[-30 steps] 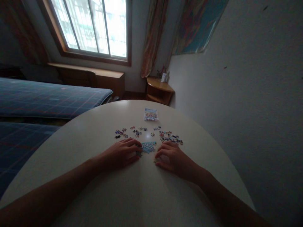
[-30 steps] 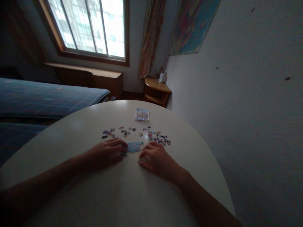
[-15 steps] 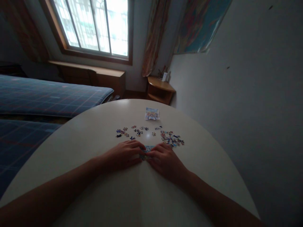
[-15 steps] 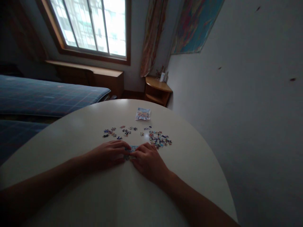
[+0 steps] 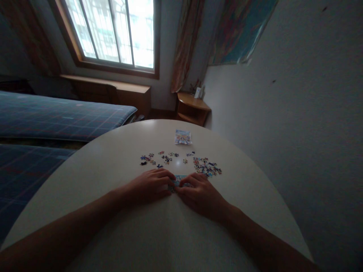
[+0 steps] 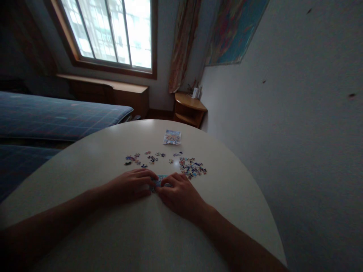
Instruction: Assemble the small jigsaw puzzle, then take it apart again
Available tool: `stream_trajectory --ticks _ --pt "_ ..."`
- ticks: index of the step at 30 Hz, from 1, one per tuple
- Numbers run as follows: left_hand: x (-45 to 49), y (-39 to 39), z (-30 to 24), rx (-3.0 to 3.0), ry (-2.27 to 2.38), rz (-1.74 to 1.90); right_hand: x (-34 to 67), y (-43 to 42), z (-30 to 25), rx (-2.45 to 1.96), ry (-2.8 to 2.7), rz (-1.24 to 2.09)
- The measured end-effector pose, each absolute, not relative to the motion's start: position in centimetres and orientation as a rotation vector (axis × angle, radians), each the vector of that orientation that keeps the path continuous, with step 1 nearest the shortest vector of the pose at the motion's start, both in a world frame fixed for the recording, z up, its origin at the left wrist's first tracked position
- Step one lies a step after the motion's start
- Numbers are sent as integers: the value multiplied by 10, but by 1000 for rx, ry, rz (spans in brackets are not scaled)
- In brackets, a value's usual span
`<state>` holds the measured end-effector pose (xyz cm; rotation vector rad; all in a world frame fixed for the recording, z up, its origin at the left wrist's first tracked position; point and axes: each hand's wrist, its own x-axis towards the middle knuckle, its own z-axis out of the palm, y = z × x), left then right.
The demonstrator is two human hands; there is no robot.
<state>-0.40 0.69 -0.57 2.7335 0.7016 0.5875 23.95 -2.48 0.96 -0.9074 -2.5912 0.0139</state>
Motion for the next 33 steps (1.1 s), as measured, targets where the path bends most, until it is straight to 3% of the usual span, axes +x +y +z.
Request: stream_trajectory --ticks 8,22,33 --pt "-3 6 -3 2728 679 611 245 -22 12 -893 -2578 76" --pt "-1 -2 9 2826 639 502 262 10 -6 -1315 -2479 124" --pt "-11 3 11 2803 640 539 268 14 -2 -1222 -2345 192"
